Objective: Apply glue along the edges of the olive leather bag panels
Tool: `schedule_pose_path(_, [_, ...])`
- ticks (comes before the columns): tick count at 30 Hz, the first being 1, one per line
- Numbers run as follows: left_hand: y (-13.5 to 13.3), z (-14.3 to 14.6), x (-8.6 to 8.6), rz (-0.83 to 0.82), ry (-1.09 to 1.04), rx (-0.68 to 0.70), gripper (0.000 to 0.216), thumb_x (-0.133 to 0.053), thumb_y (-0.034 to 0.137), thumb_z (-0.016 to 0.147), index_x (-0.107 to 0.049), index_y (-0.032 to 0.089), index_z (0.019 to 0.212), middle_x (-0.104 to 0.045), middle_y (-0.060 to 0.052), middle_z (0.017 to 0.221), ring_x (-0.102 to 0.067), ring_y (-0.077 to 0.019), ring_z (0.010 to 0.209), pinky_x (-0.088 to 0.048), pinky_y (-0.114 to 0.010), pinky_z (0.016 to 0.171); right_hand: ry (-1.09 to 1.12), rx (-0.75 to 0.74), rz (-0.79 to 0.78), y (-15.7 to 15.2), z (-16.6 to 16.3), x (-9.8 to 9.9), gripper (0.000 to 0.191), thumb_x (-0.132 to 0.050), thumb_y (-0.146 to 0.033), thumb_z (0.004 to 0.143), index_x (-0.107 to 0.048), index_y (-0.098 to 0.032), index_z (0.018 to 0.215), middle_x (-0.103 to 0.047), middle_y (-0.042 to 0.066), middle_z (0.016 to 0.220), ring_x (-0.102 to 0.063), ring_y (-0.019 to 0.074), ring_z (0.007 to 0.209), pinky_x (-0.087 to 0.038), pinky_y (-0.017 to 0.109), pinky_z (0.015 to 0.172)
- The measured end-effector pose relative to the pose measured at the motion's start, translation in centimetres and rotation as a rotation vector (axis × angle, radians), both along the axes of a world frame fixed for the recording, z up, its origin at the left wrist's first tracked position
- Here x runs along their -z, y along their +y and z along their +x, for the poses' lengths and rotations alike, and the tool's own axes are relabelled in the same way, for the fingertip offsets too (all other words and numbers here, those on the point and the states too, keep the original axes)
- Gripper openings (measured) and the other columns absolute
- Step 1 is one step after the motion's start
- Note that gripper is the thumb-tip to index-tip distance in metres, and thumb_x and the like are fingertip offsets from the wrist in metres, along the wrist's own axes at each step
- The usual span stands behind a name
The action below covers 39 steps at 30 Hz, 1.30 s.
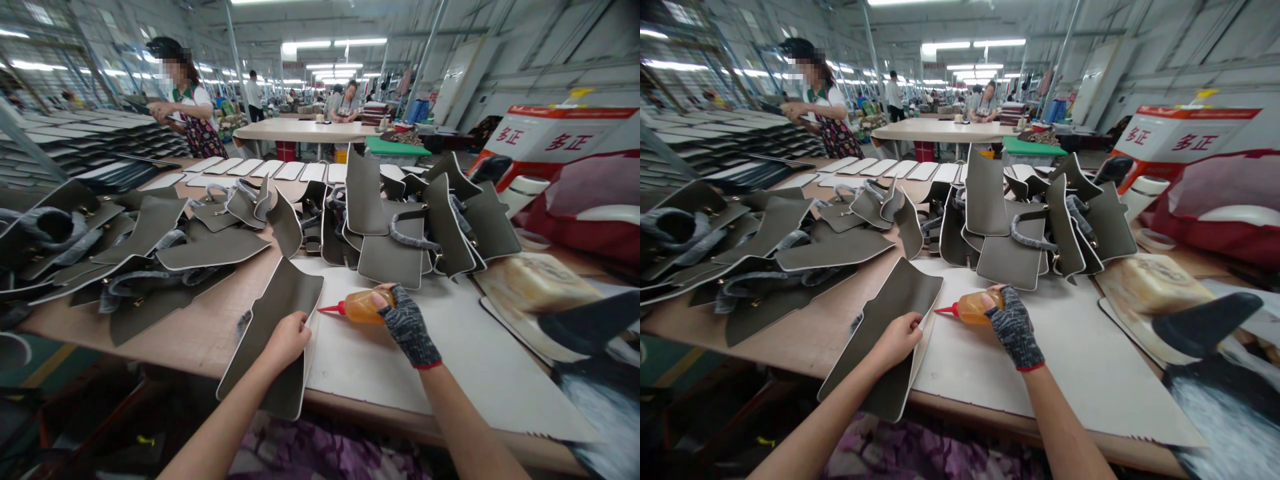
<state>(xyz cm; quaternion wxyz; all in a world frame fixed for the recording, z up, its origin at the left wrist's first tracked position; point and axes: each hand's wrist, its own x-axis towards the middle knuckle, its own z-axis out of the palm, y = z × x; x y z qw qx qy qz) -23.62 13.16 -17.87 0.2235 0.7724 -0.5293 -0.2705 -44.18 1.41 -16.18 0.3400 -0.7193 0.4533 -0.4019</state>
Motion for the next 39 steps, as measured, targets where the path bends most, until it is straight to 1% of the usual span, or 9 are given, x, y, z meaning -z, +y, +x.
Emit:
schedule_pose_path(7, [0.2,-0.1,-0.2,-0.015,0.007,0.005,0.022,-0.042,0.009,0.070,-0.057,0.013,0.085,-0.058,-0.002,0.069,-0.051,-0.0117,0.063,-0.032,-0.020,0.057,-0.010,-0.036,0.070,1.9,-0.7,-0.1,0.032,-0.050,-0.048,0.074,-0.051,-0.019,0.088,-0.057,0.005,0.084,-0.053,0.0196,0.077,-0.043,0.033,0.073])
schedule_pose_path(13, [0.1,-0.2,-0.1,-0.017,0.000,0.011,0.022,-0.042,0.009,0.069,-0.057,0.013,0.085,-0.058,-0.002,0.068,-0.051,-0.0111,0.062,-0.032,-0.020,0.056,-0.001,-0.089,0.096,3.5,-1.5,0.0,0.030,-0.049,-0.047,0.075,-0.050,-0.019,0.086,-0.056,0.004,0.083,-0.053,0.0188,0.076,-0.043,0.032,0.073])
schedule_pose_path(19, [0.3,-0.1,0.3,-0.038,-0.020,0.016,0.023,-0.042,0.009,0.069,-0.057,0.013,0.085,-0.058,-0.002,0.068,-0.051,-0.0111,0.062,-0.031,-0.020,0.056,0.010,-0.105,0.119,5.3,-2.0,0.2,0.027,-0.050,-0.044,0.076,-0.050,-0.019,0.087,-0.056,0.004,0.084,-0.053,0.0185,0.079,-0.041,0.032,0.076])
schedule_pose_path(24, [0.4,-0.2,0.0,-0.038,-0.037,0.016,0.022,-0.042,0.009,0.069,-0.057,0.013,0.084,-0.058,-0.002,0.067,-0.051,-0.0114,0.062,-0.032,-0.020,0.056,-0.017,-0.131,0.148,6.6,-2.6,-0.1,0.026,-0.050,-0.044,0.076,-0.050,-0.020,0.085,-0.056,0.004,0.083,-0.053,0.0188,0.077,-0.042,0.032,0.074])
schedule_pose_path(32, [0.5,-0.6,-0.1,-0.027,-0.079,0.015,0.020,-0.042,0.009,0.072,-0.056,0.014,0.085,-0.057,-0.001,0.068,-0.051,-0.0111,0.063,-0.032,-0.019,0.057,-0.027,-0.190,0.225,7.7,-3.0,-0.5,0.026,-0.051,-0.045,0.075,-0.052,-0.020,0.083,-0.057,0.002,0.080,-0.053,0.0184,0.076,-0.041,0.031,0.072])
schedule_pose_path(34, [0.6,-0.5,-0.1,-0.027,-0.079,0.015,0.020,-0.042,0.011,0.074,-0.057,0.014,0.088,-0.058,-0.002,0.070,-0.052,-0.0115,0.065,-0.034,-0.020,0.059,-0.056,-0.218,0.294,7.2,-3.3,-0.3,0.025,-0.054,-0.044,0.073,-0.053,-0.020,0.081,-0.056,0.002,0.078,-0.053,0.0184,0.074,-0.041,0.031,0.070])
schedule_pose_path(36, [0.7,-0.5,0.0,-0.032,-0.070,0.025,0.021,-0.042,0.014,0.077,-0.057,0.014,0.093,-0.059,-0.003,0.074,-0.053,-0.0125,0.069,-0.036,-0.021,0.063,-0.233,-0.248,0.479,6.4,-3.8,0.0,0.023,-0.058,-0.040,0.071,-0.054,-0.019,0.080,-0.056,0.002,0.077,-0.052,0.0179,0.072,-0.042,0.030,0.067])
schedule_pose_path(38, [0.9,-0.5,0.0,-0.064,-0.083,0.067,0.023,-0.041,0.018,0.080,-0.057,0.014,0.095,-0.059,-0.005,0.082,-0.054,-0.0138,0.077,-0.039,-0.022,0.070,-0.467,-0.240,0.696,5.3,-4.3,0.6,0.022,-0.056,-0.039,0.073,-0.055,-0.019,0.081,-0.055,0.003,0.076,-0.051,0.0167,0.066,-0.042,0.028,0.054])
schedule_pose_path(39, [1.0,-0.5,0.0,-0.084,-0.107,0.093,0.024,-0.039,0.019,0.082,-0.058,0.014,0.096,-0.059,-0.006,0.087,-0.054,-0.0141,0.081,-0.039,-0.023,0.074,-0.564,-0.223,0.789,4.7,-4.5,1.0,0.024,-0.054,-0.041,0.074,-0.055,-0.019,0.082,-0.054,0.004,0.074,-0.050,0.0161,0.061,-0.039,0.026,0.046])
